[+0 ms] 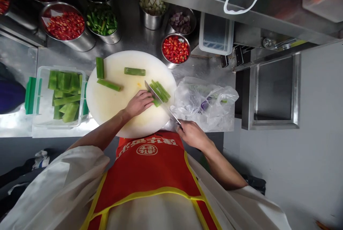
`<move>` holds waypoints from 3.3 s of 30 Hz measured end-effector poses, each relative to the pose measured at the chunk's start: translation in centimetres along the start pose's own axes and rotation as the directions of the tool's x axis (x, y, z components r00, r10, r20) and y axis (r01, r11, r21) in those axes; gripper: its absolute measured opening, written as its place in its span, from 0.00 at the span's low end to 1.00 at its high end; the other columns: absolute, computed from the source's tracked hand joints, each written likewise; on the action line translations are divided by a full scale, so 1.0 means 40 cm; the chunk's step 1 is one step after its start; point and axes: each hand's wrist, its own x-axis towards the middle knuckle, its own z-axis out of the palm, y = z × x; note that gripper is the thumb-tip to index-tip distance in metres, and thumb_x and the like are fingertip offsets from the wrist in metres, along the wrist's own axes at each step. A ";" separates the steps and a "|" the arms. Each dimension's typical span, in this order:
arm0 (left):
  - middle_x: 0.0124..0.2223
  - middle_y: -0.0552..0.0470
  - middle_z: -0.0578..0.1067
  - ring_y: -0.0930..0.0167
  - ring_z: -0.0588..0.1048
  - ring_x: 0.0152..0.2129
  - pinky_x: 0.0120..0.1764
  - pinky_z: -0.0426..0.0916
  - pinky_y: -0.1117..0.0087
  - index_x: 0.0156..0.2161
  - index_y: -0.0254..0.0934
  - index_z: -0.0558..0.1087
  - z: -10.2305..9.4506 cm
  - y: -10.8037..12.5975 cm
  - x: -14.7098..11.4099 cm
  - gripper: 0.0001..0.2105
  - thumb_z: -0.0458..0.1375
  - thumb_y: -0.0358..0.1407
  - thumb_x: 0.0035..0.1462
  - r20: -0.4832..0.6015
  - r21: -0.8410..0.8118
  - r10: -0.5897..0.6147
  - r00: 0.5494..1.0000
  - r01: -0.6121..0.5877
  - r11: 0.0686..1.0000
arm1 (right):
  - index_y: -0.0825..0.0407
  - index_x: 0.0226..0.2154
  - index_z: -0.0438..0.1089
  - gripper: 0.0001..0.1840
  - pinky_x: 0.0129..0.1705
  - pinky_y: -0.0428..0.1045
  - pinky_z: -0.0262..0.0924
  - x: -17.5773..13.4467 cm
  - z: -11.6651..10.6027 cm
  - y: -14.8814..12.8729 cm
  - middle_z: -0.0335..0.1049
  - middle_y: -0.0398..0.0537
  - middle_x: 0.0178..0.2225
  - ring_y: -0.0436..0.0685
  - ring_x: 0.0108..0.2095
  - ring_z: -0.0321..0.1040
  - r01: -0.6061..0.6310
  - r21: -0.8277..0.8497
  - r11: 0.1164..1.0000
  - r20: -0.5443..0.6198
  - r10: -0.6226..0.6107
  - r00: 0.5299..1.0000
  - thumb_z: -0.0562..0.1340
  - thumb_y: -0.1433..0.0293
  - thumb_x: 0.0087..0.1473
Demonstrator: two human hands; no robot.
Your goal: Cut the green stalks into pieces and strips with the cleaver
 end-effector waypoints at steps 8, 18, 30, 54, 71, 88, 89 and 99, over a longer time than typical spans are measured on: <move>0.48 0.43 0.77 0.60 0.71 0.50 0.54 0.69 0.56 0.45 0.37 0.79 0.020 0.039 -0.010 0.15 0.61 0.47 0.62 -0.029 0.096 0.001 1.000 0.002 0.995 | 0.56 0.43 0.71 0.13 0.43 0.49 0.56 0.146 -0.003 -0.046 0.79 0.58 0.43 0.61 0.45 0.75 0.011 -0.015 1.000 -0.045 -0.012 0.999 0.53 0.72 0.65; 0.48 0.41 0.76 0.53 0.70 0.49 0.48 0.65 0.53 0.45 0.38 0.78 -0.012 0.026 0.008 0.13 0.61 0.42 0.59 -0.119 0.296 -0.406 0.906 0.423 0.856 | 0.55 0.40 0.70 0.11 0.39 0.48 0.53 0.018 0.047 0.027 0.79 0.56 0.40 0.59 0.41 0.74 -0.011 0.041 0.999 0.009 0.011 1.000 0.53 0.72 0.64; 0.59 0.39 0.69 0.50 0.64 0.56 0.55 0.59 0.50 0.59 0.38 0.68 -0.218 -0.120 0.141 0.24 0.60 0.37 0.57 0.030 0.455 -0.550 0.835 0.478 0.751 | 0.54 0.40 0.70 0.11 0.39 0.48 0.53 -0.002 0.076 0.030 0.78 0.54 0.39 0.58 0.41 0.74 -0.010 0.134 0.991 -0.007 0.011 1.000 0.52 0.71 0.65; 0.49 0.44 0.77 0.62 0.72 0.48 0.51 0.68 0.58 0.50 0.42 0.77 -0.009 0.055 -0.098 0.16 0.59 0.48 0.63 0.070 0.064 -0.057 0.996 0.053 0.997 | 0.56 0.49 0.70 0.14 0.41 0.48 0.54 0.009 0.050 -0.015 0.79 0.55 0.42 0.59 0.42 0.75 0.008 0.085 0.996 -0.022 -0.006 1.000 0.52 0.70 0.67; 0.48 0.44 0.78 0.62 0.73 0.47 0.51 0.67 0.58 0.49 0.43 0.78 -0.009 0.058 -0.089 0.15 0.60 0.48 0.62 0.092 -0.007 -0.109 0.990 0.110 0.994 | 0.55 0.53 0.66 0.17 0.41 0.49 0.56 -0.062 0.048 -0.067 0.78 0.55 0.42 0.61 0.42 0.75 -0.010 0.074 0.997 0.086 0.003 0.996 0.51 0.71 0.66; 0.49 0.44 0.77 0.64 0.73 0.47 0.51 0.68 0.60 0.47 0.40 0.78 -0.019 0.064 -0.069 0.15 0.59 0.48 0.63 0.025 0.003 -0.038 0.999 0.038 0.999 | 0.55 0.41 0.72 0.13 0.42 0.48 0.57 0.099 0.044 -0.038 0.79 0.55 0.41 0.60 0.41 0.75 0.036 0.096 0.995 0.005 -0.037 0.999 0.53 0.70 0.65; 0.49 0.44 0.77 0.63 0.73 0.47 0.51 0.68 0.60 0.47 0.40 0.78 -0.018 0.067 -0.058 0.16 0.59 0.48 0.63 0.028 0.017 -0.040 0.999 0.039 0.999 | 0.54 0.40 0.72 0.12 0.41 0.47 0.57 0.091 0.043 -0.018 0.80 0.54 0.40 0.59 0.41 0.75 0.031 0.130 0.991 0.003 -0.031 1.000 0.53 0.70 0.64; 0.47 0.44 0.77 0.61 0.71 0.46 0.49 0.70 0.57 0.44 0.40 0.78 0.002 0.068 -0.017 0.15 0.60 0.49 0.62 -0.028 0.068 -0.106 0.994 0.108 0.992 | 0.55 0.43 0.72 0.13 0.41 0.48 0.56 0.057 0.039 0.014 0.79 0.56 0.41 0.60 0.42 0.75 -0.001 0.103 0.995 -0.053 0.007 0.999 0.52 0.69 0.65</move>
